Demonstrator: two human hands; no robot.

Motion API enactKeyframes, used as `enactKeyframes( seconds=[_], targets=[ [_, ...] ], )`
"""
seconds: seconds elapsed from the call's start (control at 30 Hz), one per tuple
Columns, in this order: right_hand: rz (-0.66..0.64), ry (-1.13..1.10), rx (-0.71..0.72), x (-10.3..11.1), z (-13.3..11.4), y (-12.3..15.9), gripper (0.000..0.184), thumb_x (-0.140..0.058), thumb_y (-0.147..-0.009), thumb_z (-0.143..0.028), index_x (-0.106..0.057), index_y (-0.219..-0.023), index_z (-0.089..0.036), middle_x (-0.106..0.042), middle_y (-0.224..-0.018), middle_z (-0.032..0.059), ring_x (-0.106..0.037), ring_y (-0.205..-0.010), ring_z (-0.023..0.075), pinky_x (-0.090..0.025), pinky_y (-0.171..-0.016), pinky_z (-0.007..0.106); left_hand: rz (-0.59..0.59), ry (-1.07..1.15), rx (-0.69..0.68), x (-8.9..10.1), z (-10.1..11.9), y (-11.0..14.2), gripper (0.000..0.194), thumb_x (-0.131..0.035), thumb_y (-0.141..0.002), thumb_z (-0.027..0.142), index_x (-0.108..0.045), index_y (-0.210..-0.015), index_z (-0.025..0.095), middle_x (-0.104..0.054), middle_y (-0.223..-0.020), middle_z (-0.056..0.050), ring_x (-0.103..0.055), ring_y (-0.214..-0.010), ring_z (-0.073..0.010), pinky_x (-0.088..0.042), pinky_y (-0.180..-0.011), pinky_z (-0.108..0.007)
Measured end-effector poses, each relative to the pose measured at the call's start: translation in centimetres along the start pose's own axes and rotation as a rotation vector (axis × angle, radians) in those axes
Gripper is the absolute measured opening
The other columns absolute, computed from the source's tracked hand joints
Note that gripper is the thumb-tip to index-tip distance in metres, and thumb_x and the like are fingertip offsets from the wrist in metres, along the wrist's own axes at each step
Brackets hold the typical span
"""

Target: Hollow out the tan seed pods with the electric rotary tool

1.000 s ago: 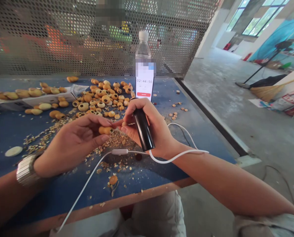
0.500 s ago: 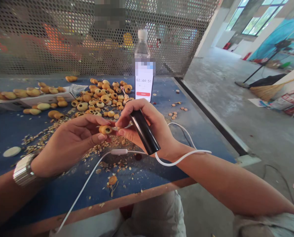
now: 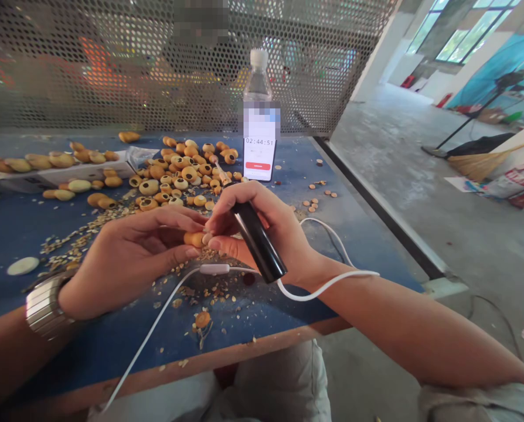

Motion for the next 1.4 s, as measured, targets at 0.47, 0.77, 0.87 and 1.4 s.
enactKeyframes(
  seconds=[0.47, 0.77, 0.87, 1.4],
  targets=[
    [0.029, 0.227, 0.057, 0.2, -0.4, 0.2, 0.041, -0.088, -0.079, -0.01, -0.065, -0.111, -0.021, -0.075, -0.095, -0.0004, -0.078, -0.087, 0.0134, -0.068, -0.079, 0.023, 0.053, -0.055, -0.105, 0.2, 0.6, 0.3, 0.02, -0.088, -0.078, 0.013, -0.073, -0.089, 0.021, -0.074, -0.1, -0.001, -0.074, -0.093, -0.015, -0.067, -0.084, -0.024],
    [0.043, 0.239, 0.061, 0.2, -0.8, 0.2, 0.04, -0.086, -0.079, -0.007, -0.065, -0.11, -0.022, -0.075, -0.097, 0.0, -0.078, -0.089, 0.0128, -0.068, -0.082, 0.023, 0.086, -0.178, -0.179, 0.5, 1.0, 0.4, 0.02, -0.09, -0.077, 0.015, -0.074, -0.088, 0.021, -0.075, -0.1, -0.001, -0.074, -0.093, -0.0156, -0.066, -0.081, -0.026],
    [0.037, 0.226, 0.074, 0.2, -1.0, 0.2, 0.04, -0.085, -0.08, -0.006, -0.065, -0.111, -0.022, -0.074, -0.098, 0.0002, -0.078, -0.09, 0.0136, -0.068, -0.082, 0.024, 0.087, -0.219, -0.21, 0.5, 1.2, 0.5, 0.018, -0.089, -0.079, 0.016, -0.075, -0.09, 0.022, -0.076, -0.1, -0.002, -0.074, -0.093, -0.016, -0.066, -0.081, -0.027],
    [-0.004, 0.192, 0.066, 0.3, -0.5, 0.1, 0.036, -0.086, -0.081, -0.011, -0.068, -0.11, -0.022, -0.076, -0.097, -0.0013, -0.079, -0.088, 0.0124, -0.066, -0.082, 0.022, 0.069, -0.289, -0.264, 0.5, 1.4, 0.7, 0.019, -0.091, -0.079, 0.02, -0.077, -0.09, 0.026, -0.077, -0.1, 0.001, -0.074, -0.091, -0.0152, -0.063, -0.077, -0.027]
  ],
)
Point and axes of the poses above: each hand's wrist, its own y-axis away from the middle knuckle, its own x-axis out of the back of the hand, z = x × y, the point moved 5 cm from there along -y, towards the middle knuckle
